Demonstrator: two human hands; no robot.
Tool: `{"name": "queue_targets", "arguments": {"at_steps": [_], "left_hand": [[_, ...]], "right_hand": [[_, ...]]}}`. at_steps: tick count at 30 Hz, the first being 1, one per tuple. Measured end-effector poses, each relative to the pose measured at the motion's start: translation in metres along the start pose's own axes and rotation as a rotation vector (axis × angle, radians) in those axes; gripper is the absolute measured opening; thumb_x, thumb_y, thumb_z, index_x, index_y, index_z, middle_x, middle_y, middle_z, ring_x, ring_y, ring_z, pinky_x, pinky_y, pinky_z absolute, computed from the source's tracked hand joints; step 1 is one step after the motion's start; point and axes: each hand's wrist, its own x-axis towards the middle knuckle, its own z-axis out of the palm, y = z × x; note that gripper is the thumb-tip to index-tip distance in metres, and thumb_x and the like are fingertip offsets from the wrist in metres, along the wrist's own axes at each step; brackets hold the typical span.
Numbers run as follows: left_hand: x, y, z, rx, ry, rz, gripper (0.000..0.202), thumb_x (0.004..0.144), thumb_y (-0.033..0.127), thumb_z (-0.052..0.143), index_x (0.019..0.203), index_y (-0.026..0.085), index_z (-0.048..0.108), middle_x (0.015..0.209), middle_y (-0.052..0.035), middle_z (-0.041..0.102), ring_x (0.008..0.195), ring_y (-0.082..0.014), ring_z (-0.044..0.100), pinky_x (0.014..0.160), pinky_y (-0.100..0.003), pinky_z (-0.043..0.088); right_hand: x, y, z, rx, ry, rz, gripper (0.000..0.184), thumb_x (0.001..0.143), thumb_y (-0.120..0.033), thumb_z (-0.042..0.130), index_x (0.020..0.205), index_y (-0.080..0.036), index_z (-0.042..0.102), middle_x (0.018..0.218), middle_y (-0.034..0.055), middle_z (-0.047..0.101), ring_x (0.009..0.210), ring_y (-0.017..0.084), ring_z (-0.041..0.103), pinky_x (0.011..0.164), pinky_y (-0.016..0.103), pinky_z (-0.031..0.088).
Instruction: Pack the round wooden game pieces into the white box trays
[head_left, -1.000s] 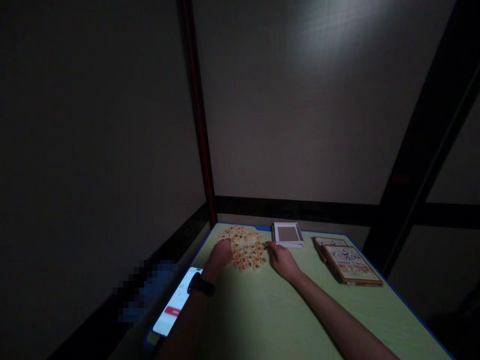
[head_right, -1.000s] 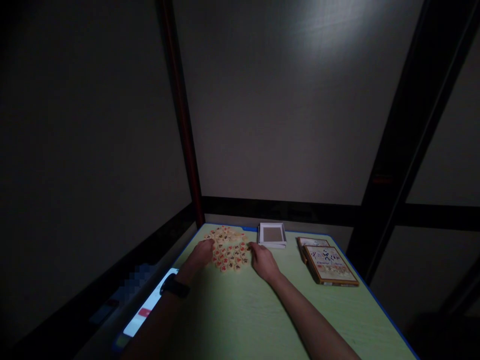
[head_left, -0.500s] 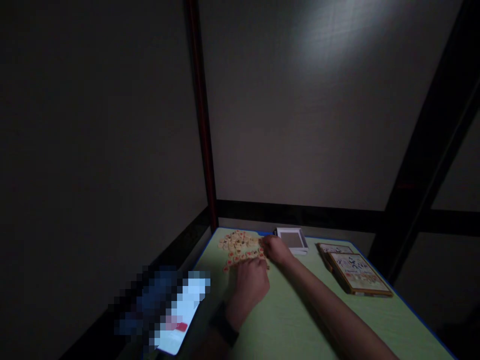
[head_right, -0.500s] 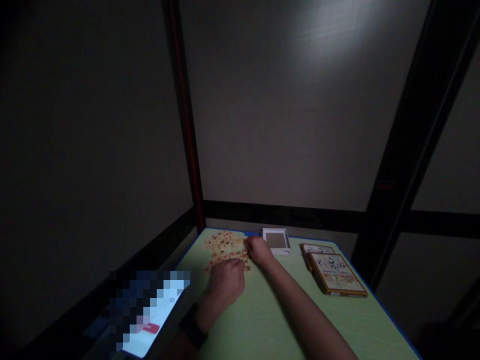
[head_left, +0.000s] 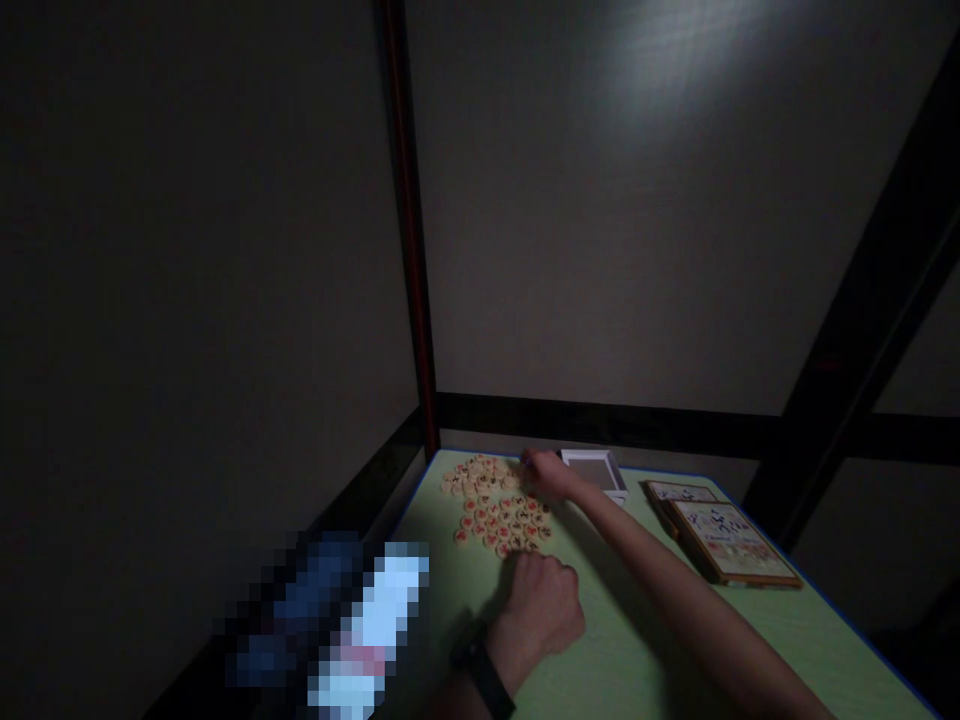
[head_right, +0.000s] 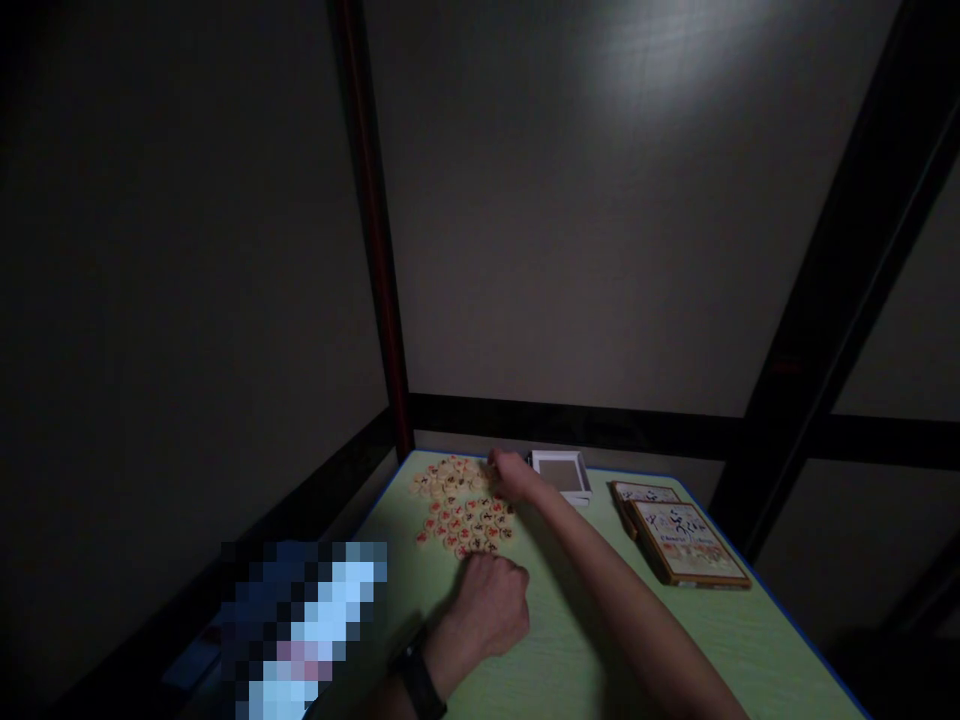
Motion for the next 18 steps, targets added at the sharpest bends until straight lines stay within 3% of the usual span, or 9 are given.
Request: {"name": "queue_targets", "arguments": {"at_steps": [6, 10, 14, 18], "left_hand": [[-0.001, -0.001, -0.002, -0.011, 0.003, 0.016, 0.036, 0.083, 0.016, 0.045, 0.104, 0.007, 0.073, 0.101, -0.0226, 0.073, 0.099, -0.0342, 0.068, 0.086, -0.046, 0.05], [0.001, -0.002, 0.002, -0.016, 0.005, 0.011, 0.036, 0.084, 0.016, 0.045, 0.105, 0.008, 0.073, 0.102, -0.0231, 0.072, 0.102, -0.0344, 0.066, 0.089, -0.048, 0.049], [0.003, -0.002, 0.005, -0.036, 0.002, 0.012, 0.036, 0.083, 0.016, 0.047, 0.105, 0.007, 0.073, 0.101, -0.0236, 0.072, 0.104, -0.0346, 0.066, 0.092, -0.049, 0.048], [0.003, -0.002, 0.003, -0.04, -0.006, 0.023, 0.036, 0.083, 0.017, 0.047, 0.104, 0.006, 0.073, 0.101, -0.024, 0.072, 0.102, -0.0356, 0.065, 0.091, -0.049, 0.048]], "right_hand": [[0.007, -0.022, 0.01, 0.159, -0.038, -0.05, 0.028, 0.081, -0.004, 0.055, 0.103, -0.013, 0.07, 0.084, 0.0042, 0.078, 0.072, 0.016, 0.072, 0.062, 0.021, 0.049], [0.011, -0.03, 0.022, 0.136, -0.01, -0.053, 0.027, 0.071, 0.0, 0.06, 0.087, -0.015, 0.076, 0.086, 0.0041, 0.079, 0.08, 0.018, 0.073, 0.07, 0.021, 0.049], [0.008, -0.034, 0.027, 0.084, 0.008, -0.056, 0.033, 0.07, 0.0, 0.058, 0.089, -0.018, 0.078, 0.089, 0.0029, 0.08, 0.083, 0.017, 0.074, 0.071, 0.02, 0.048], [0.003, -0.037, 0.027, 0.006, 0.011, -0.073, 0.025, 0.074, -0.009, 0.061, 0.087, -0.02, 0.08, 0.091, 0.0036, 0.08, 0.086, 0.019, 0.073, 0.072, 0.021, 0.047]]}}
